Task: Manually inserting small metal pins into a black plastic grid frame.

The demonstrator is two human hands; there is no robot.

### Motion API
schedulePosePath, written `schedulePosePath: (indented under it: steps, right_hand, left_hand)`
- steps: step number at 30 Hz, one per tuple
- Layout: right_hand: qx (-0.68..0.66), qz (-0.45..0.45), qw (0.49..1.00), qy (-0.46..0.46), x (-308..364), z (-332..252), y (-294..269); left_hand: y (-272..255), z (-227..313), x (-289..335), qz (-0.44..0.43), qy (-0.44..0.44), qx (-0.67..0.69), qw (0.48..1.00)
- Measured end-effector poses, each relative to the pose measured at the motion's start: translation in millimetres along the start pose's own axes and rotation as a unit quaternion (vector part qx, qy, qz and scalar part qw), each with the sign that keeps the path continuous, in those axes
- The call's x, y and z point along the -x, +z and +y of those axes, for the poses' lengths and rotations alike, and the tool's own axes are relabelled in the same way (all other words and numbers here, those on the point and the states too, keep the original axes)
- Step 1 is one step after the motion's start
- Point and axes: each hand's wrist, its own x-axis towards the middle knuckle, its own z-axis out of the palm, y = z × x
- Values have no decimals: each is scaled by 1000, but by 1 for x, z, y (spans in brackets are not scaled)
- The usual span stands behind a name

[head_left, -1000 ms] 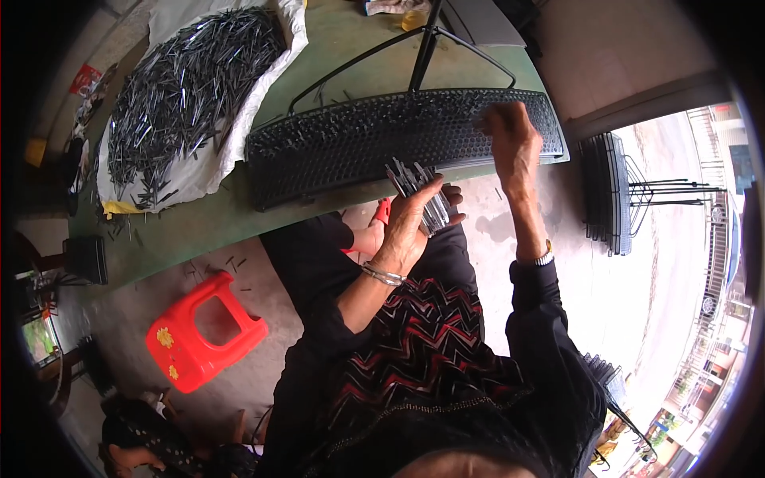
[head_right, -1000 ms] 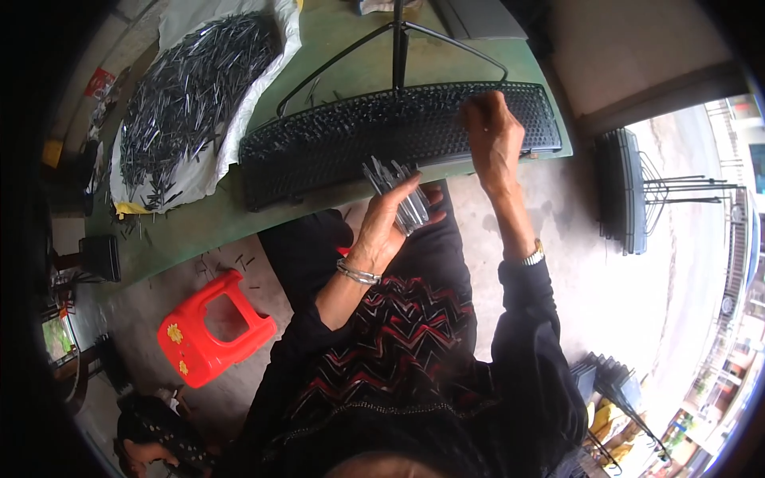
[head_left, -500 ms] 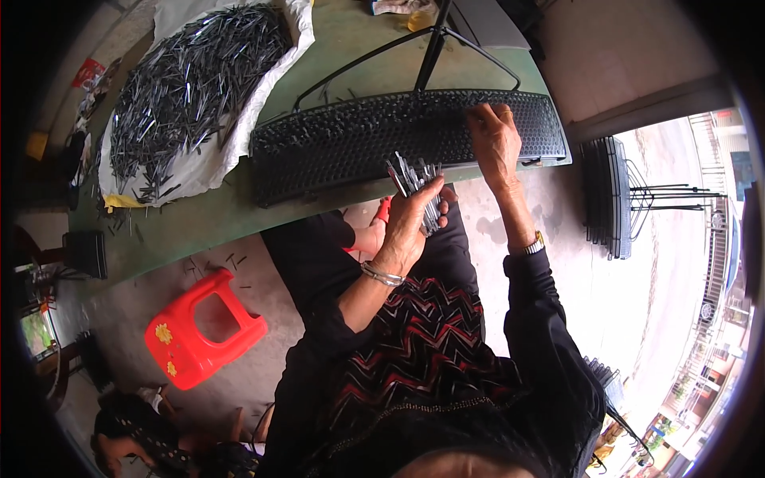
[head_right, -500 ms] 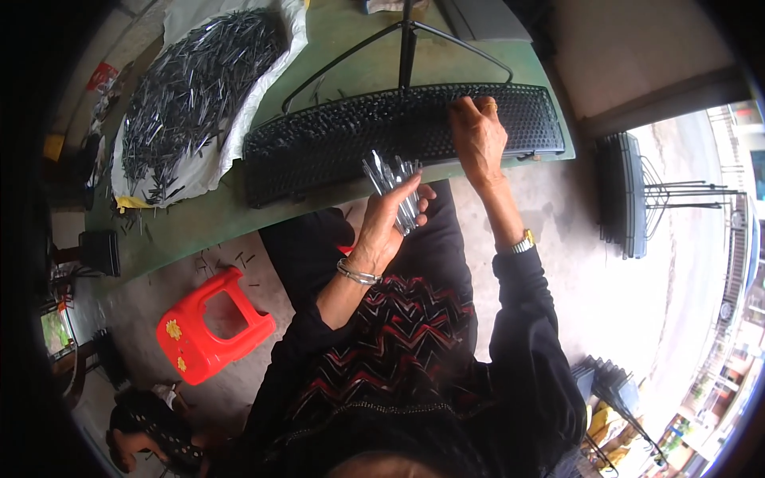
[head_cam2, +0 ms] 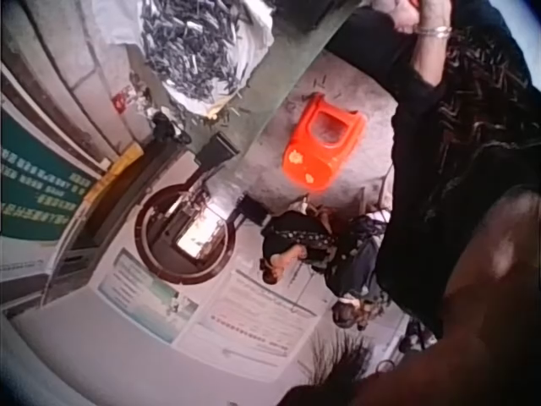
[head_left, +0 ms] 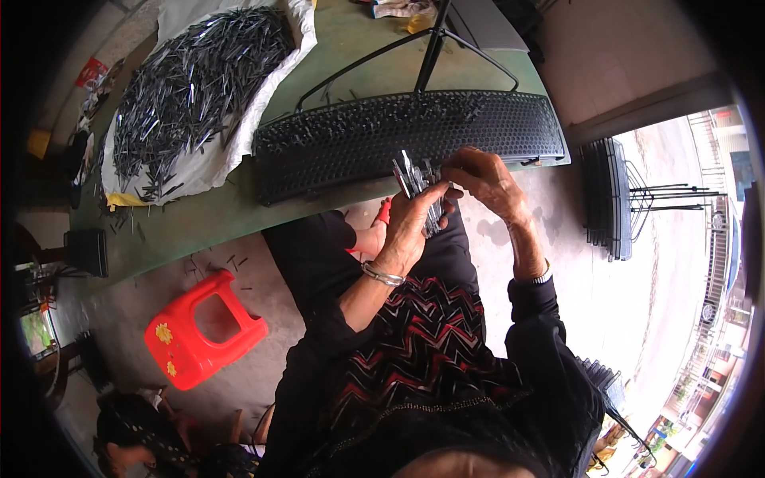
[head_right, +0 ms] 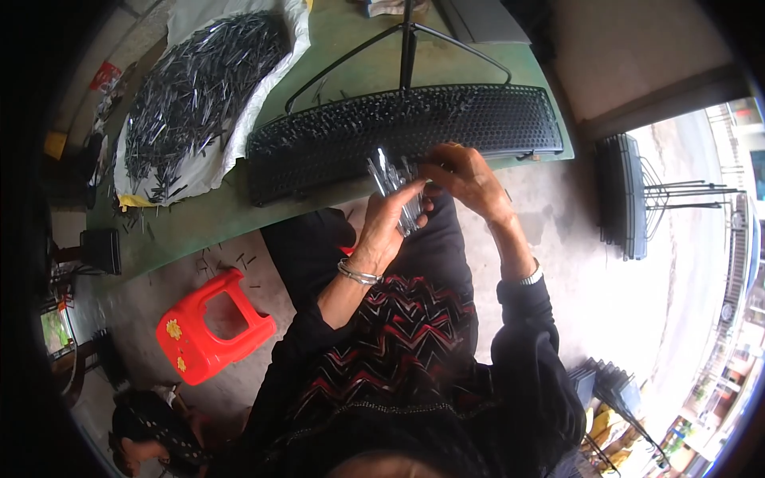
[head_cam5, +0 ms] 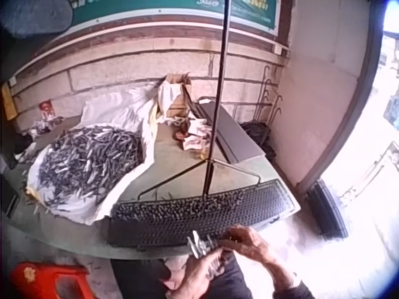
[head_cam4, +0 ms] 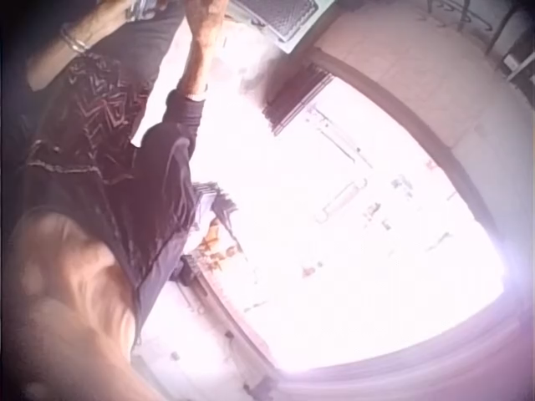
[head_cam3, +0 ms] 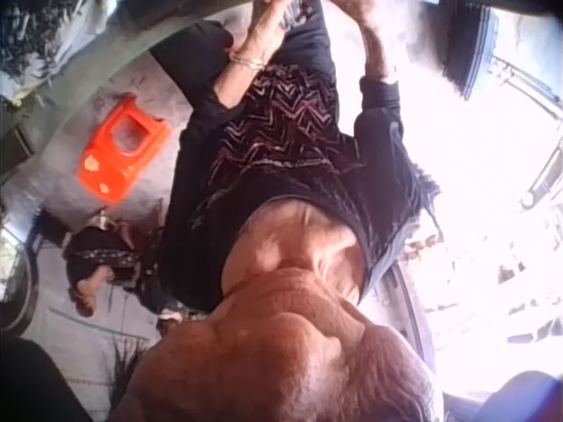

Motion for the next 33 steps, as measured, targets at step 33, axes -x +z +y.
schedulePosePath:
  steps: [33]
  right_hand:
    - [186, 357, 908, -116, -53, 46, -1]
  left_hand:
    - [-12, -2, -5, -12, -47, 37, 998]
